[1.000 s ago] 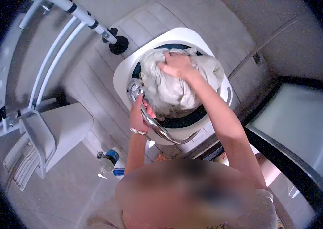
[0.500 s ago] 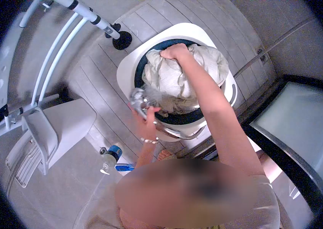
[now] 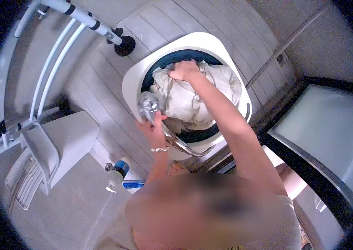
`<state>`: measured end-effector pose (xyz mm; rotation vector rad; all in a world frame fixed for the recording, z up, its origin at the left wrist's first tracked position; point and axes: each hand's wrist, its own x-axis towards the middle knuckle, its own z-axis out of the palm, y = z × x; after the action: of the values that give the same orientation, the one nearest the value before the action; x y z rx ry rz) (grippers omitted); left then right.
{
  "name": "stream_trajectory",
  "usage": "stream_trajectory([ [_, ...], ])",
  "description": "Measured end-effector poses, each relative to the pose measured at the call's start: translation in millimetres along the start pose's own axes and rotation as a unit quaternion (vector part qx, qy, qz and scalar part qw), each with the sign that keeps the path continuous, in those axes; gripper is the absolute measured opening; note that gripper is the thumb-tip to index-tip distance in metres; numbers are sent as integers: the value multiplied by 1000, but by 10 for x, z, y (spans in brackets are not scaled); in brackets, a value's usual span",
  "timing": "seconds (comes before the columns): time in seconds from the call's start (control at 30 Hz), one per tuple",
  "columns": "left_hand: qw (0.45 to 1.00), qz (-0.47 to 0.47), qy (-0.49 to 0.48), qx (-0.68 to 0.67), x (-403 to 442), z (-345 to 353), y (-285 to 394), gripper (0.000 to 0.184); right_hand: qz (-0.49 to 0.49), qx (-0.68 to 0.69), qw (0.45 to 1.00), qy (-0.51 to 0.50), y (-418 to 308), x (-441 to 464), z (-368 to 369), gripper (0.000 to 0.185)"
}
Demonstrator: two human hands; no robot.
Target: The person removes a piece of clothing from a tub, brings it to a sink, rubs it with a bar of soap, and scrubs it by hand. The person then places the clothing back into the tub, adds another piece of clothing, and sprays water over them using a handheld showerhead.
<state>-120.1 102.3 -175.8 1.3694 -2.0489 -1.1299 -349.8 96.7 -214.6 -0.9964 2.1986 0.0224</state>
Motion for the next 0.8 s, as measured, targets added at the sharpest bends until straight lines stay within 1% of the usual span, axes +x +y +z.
stream_trajectory([
  [0.03,989,-62,-1,-132,30,-57,88,20,2,7,1000,6,31,52,12,52],
  [0.13,944,-221,-31,-243,94,-192,14,18,3,7,999,43,111,206,61,50],
  [0.17,937,-212,-32,-274,68,-230,68,18,3,2,999,46,108,221,47,52],
  [0.2,951,-165,-28,-262,34,-254,140,17,5,-4,999,48,106,221,39,53],
  [0.27,968,-70,-19,-240,-26,-258,243,17,26,57,996,60,39,44,24,56],
  [0.3,988,24,-16,-154,-50,-253,228,16,35,84,994,66,-2,-90,21,58],
  [0.37,993,21,-56,-104,-97,-234,342,16,27,27,996,80,-114,-611,-98,63],
  [0.4,994,21,-77,-78,-93,-232,428,17,12,20,986,164,-126,-821,24,60],
  [0.43,968,-79,-157,-181,-51,-218,524,20,-3,14,969,248,-120,-1001,169,58],
  [0.5,933,-159,-186,-263,16,-91,566,23,-15,-31,935,354,-126,-1221,382,41],
  [0.53,910,-199,-201,-302,72,-23,580,24,-32,-27,932,360,-153,-1277,411,39],
  [0.57,894,-197,-218,-337,131,29,611,26,-50,-22,930,362,-163,-1327,435,38],
  [0.6,900,-190,-226,-320,173,128,562,27,-67,-17,930,362,-158,-1353,446,37],
  [0.63,906,-183,-236,-300,218,232,506,27,-84,-15,946,313,-154,-1352,436,35],
  [0.67,911,-175,-245,-281,251,330,463,28,-86,25,940,329,-101,-1255,487,32],
  [0.7,893,-207,-259,-305,232,407,432,30,-87,65,933,344,-28,-1099,577,29],
  [0.73,880,-238,-271,-309,276,342,643,30,-87,105,924,358,13,-991,619,27],
  [0.77,881,-256,-278,-284,289,358,666,31,15,180,932,313,-45,-940,464,26],
  [0.8,882,-272,-284,-258,280,373,668,31,-6,160,941,299,13,-833,438,26],
])
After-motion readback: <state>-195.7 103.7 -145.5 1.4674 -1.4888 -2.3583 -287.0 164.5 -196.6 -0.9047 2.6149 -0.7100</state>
